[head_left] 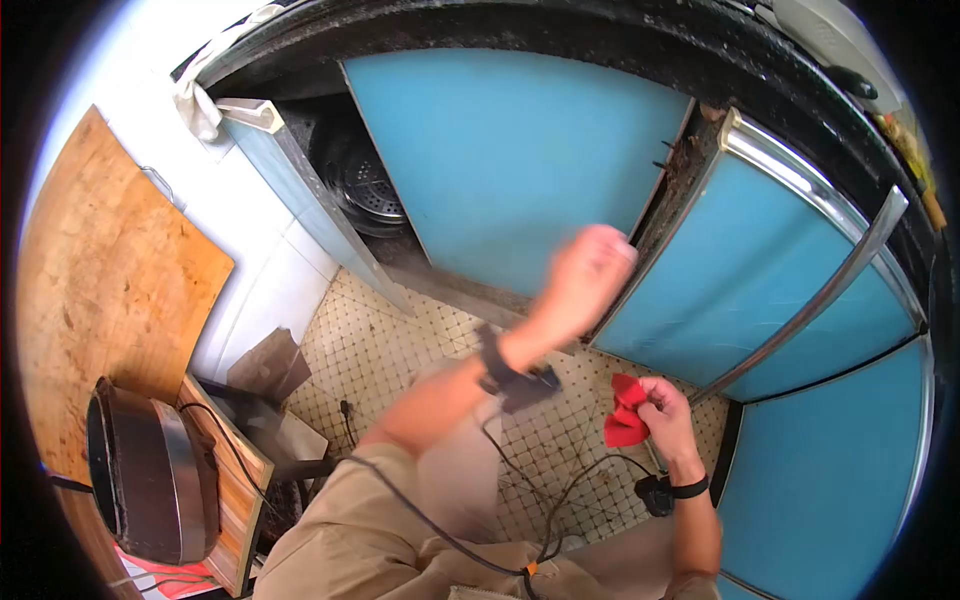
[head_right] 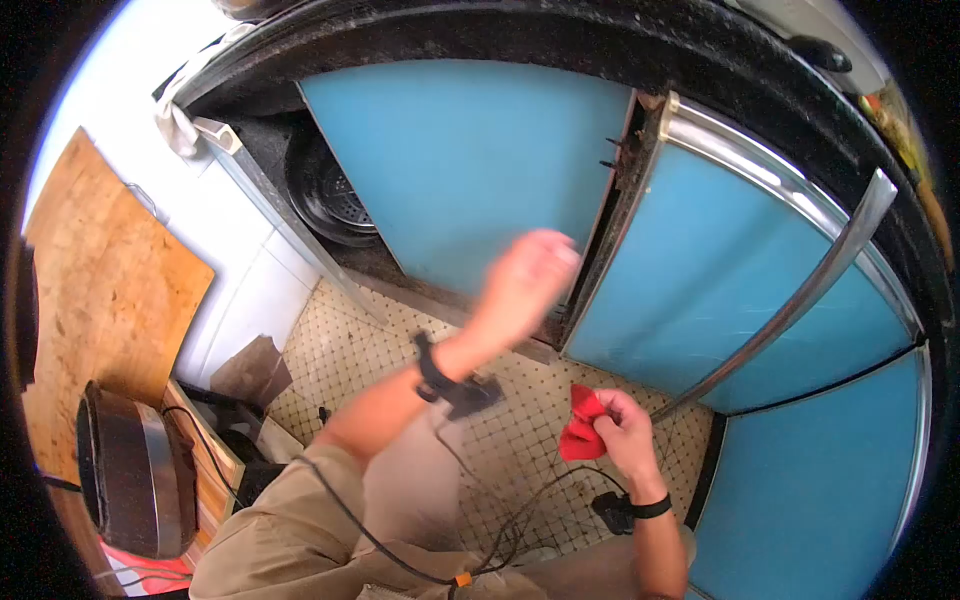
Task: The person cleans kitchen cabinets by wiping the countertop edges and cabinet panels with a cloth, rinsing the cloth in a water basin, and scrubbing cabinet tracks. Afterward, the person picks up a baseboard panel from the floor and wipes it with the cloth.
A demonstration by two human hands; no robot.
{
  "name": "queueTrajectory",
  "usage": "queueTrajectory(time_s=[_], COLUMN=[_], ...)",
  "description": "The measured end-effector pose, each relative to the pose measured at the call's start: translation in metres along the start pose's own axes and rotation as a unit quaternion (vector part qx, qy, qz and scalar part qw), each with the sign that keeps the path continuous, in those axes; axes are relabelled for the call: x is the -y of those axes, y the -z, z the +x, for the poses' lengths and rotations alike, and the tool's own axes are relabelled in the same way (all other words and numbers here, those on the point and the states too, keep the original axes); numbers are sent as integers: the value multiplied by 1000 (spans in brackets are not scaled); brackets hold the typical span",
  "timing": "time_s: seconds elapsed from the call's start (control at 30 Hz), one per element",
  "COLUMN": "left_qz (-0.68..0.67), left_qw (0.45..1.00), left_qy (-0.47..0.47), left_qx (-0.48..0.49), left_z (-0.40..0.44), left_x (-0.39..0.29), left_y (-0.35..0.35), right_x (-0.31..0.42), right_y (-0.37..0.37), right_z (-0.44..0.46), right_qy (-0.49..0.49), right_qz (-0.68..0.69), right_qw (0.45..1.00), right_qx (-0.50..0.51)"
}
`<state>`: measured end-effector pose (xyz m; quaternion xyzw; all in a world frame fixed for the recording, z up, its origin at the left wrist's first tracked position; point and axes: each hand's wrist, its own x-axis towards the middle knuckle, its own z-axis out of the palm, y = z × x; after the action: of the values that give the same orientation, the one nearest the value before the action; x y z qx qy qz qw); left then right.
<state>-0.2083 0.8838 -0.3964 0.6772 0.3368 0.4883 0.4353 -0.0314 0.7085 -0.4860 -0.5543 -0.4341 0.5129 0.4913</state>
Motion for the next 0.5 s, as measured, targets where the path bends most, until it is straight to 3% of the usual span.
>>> queueTrajectory(time_s=[0.07, 0.17, 0.3, 0.43, 0.5], left_qz=[147, 285, 181, 254, 265], left_qw=[978, 918, 936, 917, 905], left_qy=[-9, -88, -44, 0, -5], left_qx=[-145, -262, -298, -307, -333], left_z=[25, 48, 65, 86, 97], left_x=[16, 26, 20, 23, 26], left_y=[73, 161, 215, 237, 243], right_x=[27, 81, 186, 300, 367], right_y=[-33, -75, -118, -156, -176], right_z=[15, 38, 52, 51, 59], right_qy=[27, 85, 173, 316, 472], right_qz=[9, 18, 46, -23, -123], right_qw=[999, 995, 984, 948, 872], right_qx=[-16, -40, -19, 13, -47])
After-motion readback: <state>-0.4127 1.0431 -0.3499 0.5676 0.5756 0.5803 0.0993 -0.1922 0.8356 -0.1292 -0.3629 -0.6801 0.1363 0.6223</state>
